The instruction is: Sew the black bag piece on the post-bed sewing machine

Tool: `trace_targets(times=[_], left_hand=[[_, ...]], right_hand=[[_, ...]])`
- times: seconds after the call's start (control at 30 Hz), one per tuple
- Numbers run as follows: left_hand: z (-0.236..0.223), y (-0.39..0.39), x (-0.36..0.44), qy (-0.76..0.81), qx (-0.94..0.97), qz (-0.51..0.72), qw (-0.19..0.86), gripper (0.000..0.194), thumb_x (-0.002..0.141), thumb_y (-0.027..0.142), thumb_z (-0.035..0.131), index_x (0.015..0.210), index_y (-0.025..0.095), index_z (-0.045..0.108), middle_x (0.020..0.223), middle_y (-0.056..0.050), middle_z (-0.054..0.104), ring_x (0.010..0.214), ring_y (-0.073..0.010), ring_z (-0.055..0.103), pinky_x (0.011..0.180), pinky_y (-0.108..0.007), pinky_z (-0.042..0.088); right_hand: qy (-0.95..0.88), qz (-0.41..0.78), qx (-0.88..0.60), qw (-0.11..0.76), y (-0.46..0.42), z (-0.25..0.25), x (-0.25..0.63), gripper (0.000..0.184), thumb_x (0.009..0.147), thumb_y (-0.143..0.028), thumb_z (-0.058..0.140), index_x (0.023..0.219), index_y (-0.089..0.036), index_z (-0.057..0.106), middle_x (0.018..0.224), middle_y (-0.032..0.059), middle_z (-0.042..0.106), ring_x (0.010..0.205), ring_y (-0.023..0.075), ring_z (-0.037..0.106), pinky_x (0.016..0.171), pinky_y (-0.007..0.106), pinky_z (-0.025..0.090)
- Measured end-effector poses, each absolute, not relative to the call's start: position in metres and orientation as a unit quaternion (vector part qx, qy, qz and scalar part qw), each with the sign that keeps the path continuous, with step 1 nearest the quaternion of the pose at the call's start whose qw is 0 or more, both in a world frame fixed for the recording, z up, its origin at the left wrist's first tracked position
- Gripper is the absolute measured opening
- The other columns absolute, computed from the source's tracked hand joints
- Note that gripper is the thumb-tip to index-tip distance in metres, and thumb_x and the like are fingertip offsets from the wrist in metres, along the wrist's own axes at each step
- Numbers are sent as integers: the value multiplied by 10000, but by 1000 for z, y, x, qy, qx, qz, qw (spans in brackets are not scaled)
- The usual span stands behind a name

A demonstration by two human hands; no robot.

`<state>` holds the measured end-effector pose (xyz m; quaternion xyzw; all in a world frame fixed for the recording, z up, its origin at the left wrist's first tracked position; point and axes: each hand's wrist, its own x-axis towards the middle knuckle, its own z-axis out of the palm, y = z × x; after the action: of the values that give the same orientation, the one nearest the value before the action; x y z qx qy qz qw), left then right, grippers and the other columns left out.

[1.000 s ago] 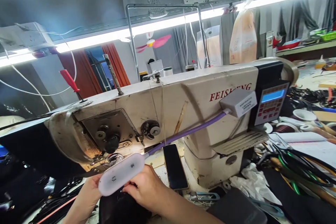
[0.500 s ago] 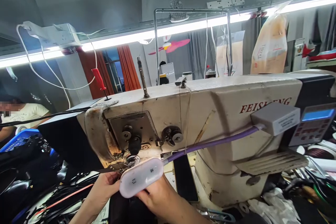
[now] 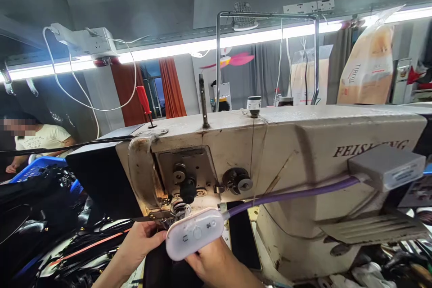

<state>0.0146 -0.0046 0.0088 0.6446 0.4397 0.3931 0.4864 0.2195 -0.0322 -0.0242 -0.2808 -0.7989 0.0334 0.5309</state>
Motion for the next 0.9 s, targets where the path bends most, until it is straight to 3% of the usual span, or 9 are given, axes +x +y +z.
trace_targets(times=[0.13,0.3,0.9], left_hand=[[5,-2,14,443,644,388,488,328,644,345,736,869,106,730,901,-105,749,909,-281,640,922,-398,461],[4,-2,14,435,655,386,484,309,655,340,718,868,116,729,896,-96,746,915,-272,637,933,-389,450],[10,-5,16,454,649,378,479,332,640,345,697,863,102,728,885,-108,751,903,-278,652,907,-383,469]], right_hand=[[-814,61,-301,492,-30,-30,223,138,911,-262,581,946,-216,707,718,-4,692,713,150,669,932,266,517],[-820,67,-315,474,-27,-40,226,222,860,-217,644,1072,-221,708,772,-2,699,710,150,667,984,289,492],[-825,92,-328,452,-28,-41,228,172,863,-200,622,1017,-206,700,781,9,700,716,151,662,976,300,499]])
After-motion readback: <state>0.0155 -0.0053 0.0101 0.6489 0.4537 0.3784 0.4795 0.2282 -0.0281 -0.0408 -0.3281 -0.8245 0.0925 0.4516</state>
